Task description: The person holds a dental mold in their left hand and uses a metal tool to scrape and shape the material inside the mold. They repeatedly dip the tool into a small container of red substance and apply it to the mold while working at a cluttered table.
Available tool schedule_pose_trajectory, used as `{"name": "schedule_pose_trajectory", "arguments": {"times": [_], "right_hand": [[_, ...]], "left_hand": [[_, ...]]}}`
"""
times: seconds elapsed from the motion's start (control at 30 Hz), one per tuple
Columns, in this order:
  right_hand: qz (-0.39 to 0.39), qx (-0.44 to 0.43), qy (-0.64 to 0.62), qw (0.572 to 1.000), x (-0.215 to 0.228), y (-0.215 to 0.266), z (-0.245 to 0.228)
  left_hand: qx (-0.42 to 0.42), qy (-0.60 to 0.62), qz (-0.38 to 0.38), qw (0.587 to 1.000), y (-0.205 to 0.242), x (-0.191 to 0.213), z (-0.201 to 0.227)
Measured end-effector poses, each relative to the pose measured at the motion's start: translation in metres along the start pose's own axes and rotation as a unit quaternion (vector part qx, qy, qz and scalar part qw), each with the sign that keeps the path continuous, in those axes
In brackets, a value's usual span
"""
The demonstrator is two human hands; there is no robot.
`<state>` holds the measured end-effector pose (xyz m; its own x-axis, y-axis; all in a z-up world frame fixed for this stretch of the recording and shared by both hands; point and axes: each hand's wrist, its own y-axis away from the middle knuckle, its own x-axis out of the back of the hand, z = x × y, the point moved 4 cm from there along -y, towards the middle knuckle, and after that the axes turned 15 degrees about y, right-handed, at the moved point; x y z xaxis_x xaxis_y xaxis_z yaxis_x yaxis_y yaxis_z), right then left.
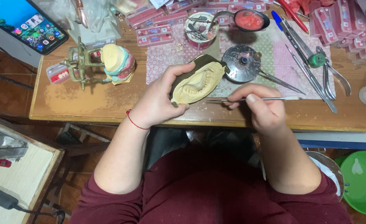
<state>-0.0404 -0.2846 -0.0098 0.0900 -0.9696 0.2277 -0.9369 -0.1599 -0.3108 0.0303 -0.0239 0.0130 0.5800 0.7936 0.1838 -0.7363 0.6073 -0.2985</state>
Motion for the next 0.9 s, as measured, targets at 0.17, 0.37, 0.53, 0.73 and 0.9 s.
{"name": "schedule_pose_trajectory", "arguments": {"times": [0.17,0.37,0.53,0.73,0.9], "right_hand": [[0.049,0.000,-0.016,0.999,0.004,0.005,0.004],[0.247,-0.003,-0.101,0.964,0.035,0.002,0.016],[0.278,-0.070,-0.124,0.950,0.044,-0.005,0.019],[0.286,-0.061,-0.153,0.944,0.046,-0.002,0.023],[0.288,-0.054,-0.156,0.943,0.043,-0.002,0.015]], "left_hand": [[0.001,0.004,-0.004,1.000,0.001,0.000,-0.002],[0.020,0.073,-0.001,0.997,-0.001,0.000,-0.004],[0.023,0.107,-0.013,0.994,-0.001,0.001,0.000],[0.051,0.166,-0.029,0.984,0.004,0.002,-0.010],[0.043,0.194,-0.013,0.980,0.004,0.002,-0.010]]}}
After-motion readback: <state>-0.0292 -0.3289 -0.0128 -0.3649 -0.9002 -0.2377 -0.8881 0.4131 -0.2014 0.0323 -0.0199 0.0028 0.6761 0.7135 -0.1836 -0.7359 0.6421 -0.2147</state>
